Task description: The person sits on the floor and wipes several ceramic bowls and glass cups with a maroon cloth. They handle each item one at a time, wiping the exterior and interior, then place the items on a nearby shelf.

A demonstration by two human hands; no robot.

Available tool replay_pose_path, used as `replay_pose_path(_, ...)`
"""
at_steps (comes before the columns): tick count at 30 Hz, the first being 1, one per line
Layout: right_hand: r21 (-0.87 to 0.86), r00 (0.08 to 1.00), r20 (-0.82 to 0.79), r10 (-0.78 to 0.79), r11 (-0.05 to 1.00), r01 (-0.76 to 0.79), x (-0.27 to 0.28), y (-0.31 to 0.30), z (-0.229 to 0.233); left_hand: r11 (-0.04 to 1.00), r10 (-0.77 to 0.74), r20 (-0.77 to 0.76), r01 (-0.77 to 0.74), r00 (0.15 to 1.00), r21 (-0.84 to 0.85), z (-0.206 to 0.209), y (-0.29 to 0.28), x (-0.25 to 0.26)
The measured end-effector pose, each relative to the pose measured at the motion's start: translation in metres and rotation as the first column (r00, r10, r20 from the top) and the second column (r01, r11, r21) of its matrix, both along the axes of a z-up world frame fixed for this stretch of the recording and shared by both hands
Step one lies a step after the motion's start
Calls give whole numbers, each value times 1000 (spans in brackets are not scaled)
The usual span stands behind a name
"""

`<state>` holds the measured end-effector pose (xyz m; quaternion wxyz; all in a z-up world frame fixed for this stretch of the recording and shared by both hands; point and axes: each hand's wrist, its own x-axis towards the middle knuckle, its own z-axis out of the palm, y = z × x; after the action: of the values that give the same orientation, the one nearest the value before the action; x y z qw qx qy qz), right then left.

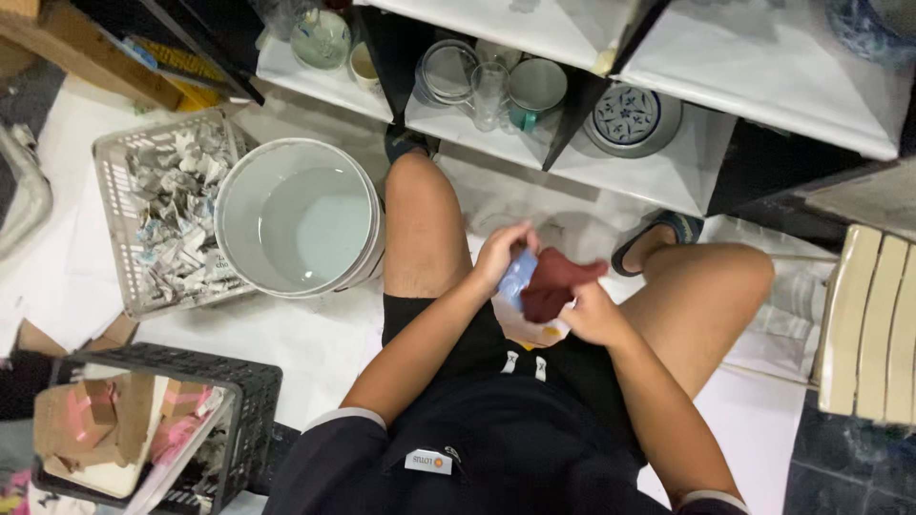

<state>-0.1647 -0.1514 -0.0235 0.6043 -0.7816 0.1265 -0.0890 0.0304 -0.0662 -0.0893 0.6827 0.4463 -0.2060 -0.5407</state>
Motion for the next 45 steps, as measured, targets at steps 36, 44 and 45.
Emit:
replay_pose_path(36,-25,833,312,-456,873,487,-23,-38,-95,981,-188,482,140,856,134,-5,-17,-14)
replay_pose_path(44,-359,839,499,-216,830,427,-17,-26,-32,969,-207,361,243,909,-56,-16,-28,-19)
replay_pose_path(45,-329,840,480,-252,836,439,-18,-27,-34,963,-222,386,263,895,-57,-9,-25,-17)
